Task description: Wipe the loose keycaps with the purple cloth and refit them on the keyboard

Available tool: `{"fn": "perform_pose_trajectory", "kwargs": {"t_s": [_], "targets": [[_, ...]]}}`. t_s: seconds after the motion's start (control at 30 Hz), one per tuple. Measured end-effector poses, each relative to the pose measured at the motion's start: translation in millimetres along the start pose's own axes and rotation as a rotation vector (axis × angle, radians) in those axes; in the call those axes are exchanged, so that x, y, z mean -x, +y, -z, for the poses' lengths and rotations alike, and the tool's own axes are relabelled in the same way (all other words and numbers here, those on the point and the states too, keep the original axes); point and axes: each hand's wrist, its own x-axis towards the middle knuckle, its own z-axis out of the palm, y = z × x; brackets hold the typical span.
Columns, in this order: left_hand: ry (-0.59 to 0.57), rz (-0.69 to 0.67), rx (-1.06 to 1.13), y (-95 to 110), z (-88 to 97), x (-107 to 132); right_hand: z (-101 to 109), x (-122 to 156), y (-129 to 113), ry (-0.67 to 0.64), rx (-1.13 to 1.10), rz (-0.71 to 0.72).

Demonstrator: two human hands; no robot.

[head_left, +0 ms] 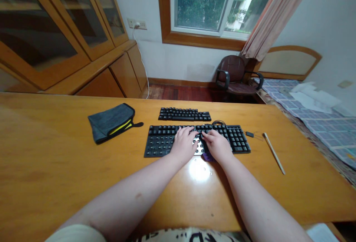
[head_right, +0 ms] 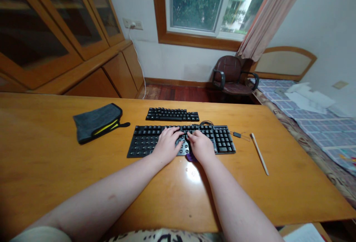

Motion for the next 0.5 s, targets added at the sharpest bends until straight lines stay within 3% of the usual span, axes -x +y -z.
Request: {"fn": "perform_pose_trajectory", "kwargs": {"t_s": [0.27,0.5], "targets": [[-0.044,-0.024,-0.049,1,-2.0,2,1,1,-1,0.082,-0.142,-0.043],[-0.048,-0.036,-0.095,3,-1.1,3,10,4,-13,-0.001,0.001,-0.05]]}}
